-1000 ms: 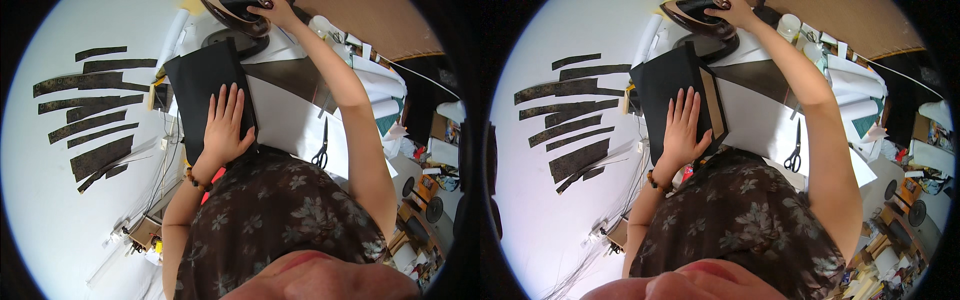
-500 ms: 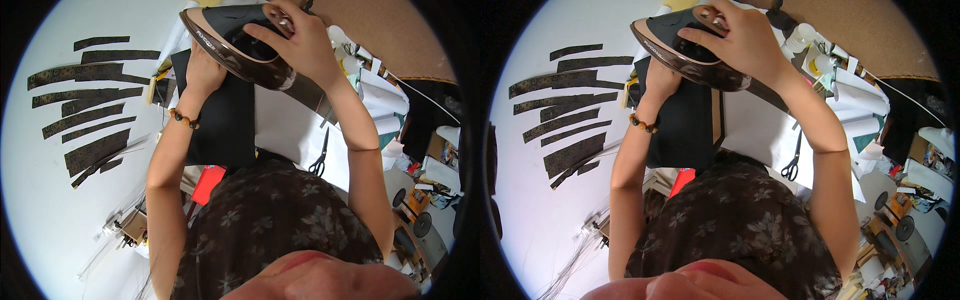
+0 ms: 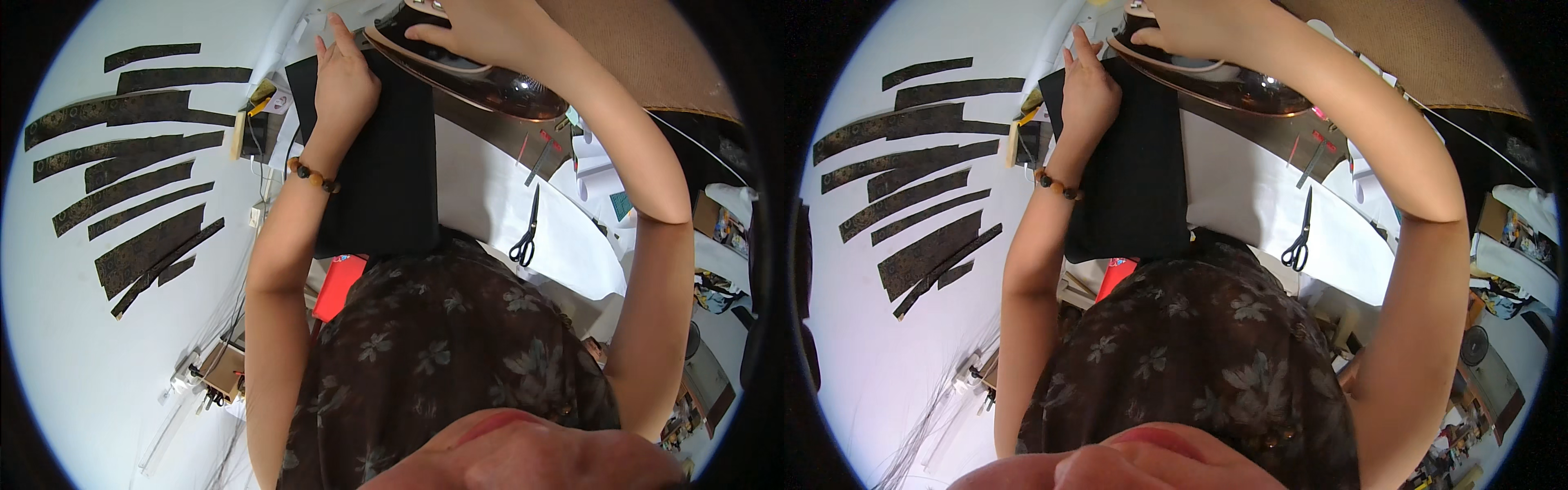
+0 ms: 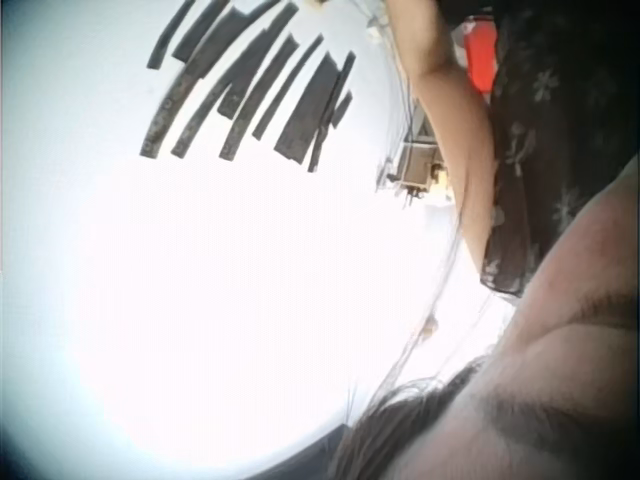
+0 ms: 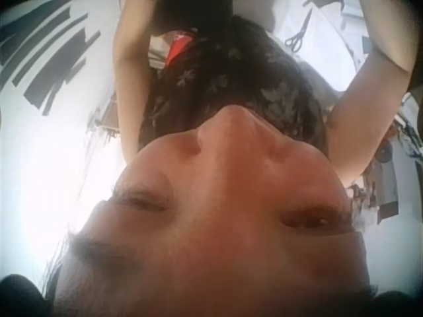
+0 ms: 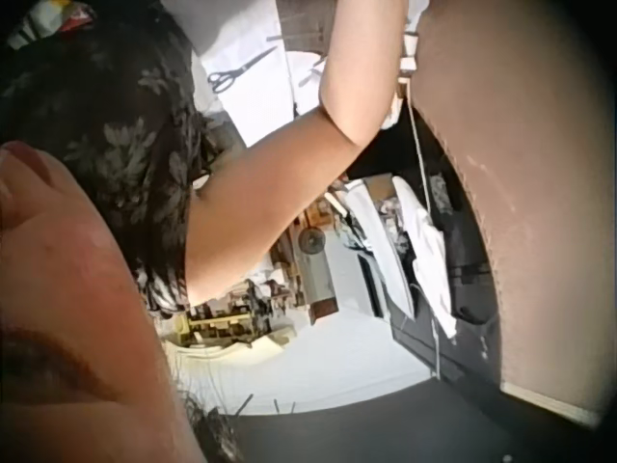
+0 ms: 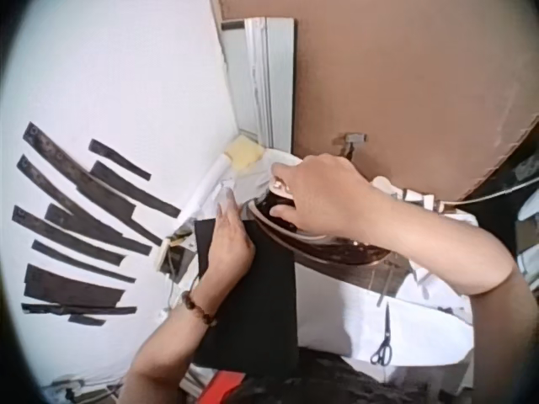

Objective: The person applies glue to a black fabric strip and uses a brush to spread it along the edge of a lampshade frame. They then iron the glued area to secure the fabric and trim excess material with scissors.

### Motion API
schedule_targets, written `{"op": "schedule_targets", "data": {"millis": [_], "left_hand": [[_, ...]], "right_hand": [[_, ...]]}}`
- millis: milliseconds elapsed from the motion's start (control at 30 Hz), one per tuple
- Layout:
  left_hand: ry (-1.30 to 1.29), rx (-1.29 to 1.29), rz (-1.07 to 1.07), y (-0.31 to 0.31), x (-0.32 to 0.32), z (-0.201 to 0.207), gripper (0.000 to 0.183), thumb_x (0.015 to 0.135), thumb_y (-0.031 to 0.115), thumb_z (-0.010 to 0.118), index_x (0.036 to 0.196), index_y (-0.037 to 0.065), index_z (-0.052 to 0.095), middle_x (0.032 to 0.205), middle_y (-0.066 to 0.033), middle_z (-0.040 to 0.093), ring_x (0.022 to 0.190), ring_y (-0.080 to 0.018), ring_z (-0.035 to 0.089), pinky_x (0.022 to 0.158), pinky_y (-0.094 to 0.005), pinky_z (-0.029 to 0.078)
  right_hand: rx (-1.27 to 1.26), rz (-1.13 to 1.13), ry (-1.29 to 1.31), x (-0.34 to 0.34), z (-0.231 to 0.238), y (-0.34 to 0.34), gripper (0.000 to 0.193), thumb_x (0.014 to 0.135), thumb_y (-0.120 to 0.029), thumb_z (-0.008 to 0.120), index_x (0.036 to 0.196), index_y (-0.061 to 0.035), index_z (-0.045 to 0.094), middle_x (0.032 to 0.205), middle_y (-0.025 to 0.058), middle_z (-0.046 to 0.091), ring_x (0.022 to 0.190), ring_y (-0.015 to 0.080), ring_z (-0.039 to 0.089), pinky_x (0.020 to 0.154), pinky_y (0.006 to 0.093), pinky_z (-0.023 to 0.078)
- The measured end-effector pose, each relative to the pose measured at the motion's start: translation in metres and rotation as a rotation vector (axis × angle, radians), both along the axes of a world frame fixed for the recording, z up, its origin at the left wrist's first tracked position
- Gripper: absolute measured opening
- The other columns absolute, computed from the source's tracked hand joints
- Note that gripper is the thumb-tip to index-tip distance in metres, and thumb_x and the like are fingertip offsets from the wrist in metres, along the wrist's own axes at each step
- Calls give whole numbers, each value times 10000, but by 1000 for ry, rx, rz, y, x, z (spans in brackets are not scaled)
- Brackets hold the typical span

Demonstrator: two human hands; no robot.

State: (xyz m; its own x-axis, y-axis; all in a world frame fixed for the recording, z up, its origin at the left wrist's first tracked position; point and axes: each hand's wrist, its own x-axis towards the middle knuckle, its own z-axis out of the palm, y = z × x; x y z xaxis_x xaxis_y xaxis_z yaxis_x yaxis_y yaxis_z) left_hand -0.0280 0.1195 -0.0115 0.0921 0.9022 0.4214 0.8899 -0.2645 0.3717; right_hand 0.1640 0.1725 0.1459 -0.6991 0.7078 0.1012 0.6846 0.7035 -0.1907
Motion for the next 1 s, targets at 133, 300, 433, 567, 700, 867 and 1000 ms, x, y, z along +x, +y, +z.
{"op": "schedule_targets", "data": {"millis": [133, 300, 433, 567, 700, 867, 1000], "left_hand": [[58, -48, 38, -1, -2, 3, 755, 738, -20, 553, 1379, -206, 201, 953, -260, 644, 1012, -403, 601, 1102, -460, 325], [86, 8, 23, 2, -4, -1, 651, 741, 0, 560, 1321, -173, 322, 920, -251, 646, 960, -391, 612, 1036, -452, 387], [30, 52, 30, -1, -1, -1, 370, 836, 24, 517, 1181, -102, 470, 918, -272, 642, 933, -411, 602, 909, -462, 443], [101, 51, 19, 4, 1, -1, 200, 910, 145, 514, 996, -20, 588, 890, -209, 655, 908, -379, 603, 915, -453, 435], [124, 100, 15, 4, -1, -6, 226, 935, 202, 497, 901, 21, 629, 852, -161, 654, 871, -364, 596, 899, -448, 430], [117, 54, -17, 2, 1, -1, 242, 940, 223, 499, 895, 18, 620, 868, -160, 655, 858, -359, 588, 847, -436, 434], [164, 44, 10, -1, 2, -1, 284, 943, 274, 510, 883, 18, 616, 877, -158, 659, 869, -347, 591, 841, -426, 434]], "right_hand": [[-23, -77, -94, -8, 1, -2, 381, 809, -342, 677, 986, -14, 595, 795, 232, 659, 799, 405, 654, 717, 490, 525], [13, -173, -86, 9, -5, -12, 405, 826, -380, 671, 988, -26, 560, 793, 224, 656, 799, 410, 646, 722, 493, 515], [-121, -255, 34, 31, -1, -18, 385, 810, -348, 717, 936, -20, 557, 787, 218, 634, 773, 388, 635, 673, 449, 490], [-154, -365, 319, 55, 0, -16, 337, 810, -279, 743, 862, -9, 549, 667, 120, 526, 617, 206, 508, 604, 348, 432], [-158, -341, 368, 30, 6, -15, 359, 827, -290, 724, 822, -11, 498, 654, 113, 492, 613, 220, 503, 606, 354, 425], [-187, -290, 340, 12, -20, -3, 381, 822, -354, 707, 872, -18, 535, 702, 162, 555, 680, 333, 582, 642, 418, 453], [-139, -406, 407, 19, -33, -12, 380, 805, -344, 715, 849, -15, 529, 689, 190, 573, 689, 369, 606, 638, 441, 463]]}}
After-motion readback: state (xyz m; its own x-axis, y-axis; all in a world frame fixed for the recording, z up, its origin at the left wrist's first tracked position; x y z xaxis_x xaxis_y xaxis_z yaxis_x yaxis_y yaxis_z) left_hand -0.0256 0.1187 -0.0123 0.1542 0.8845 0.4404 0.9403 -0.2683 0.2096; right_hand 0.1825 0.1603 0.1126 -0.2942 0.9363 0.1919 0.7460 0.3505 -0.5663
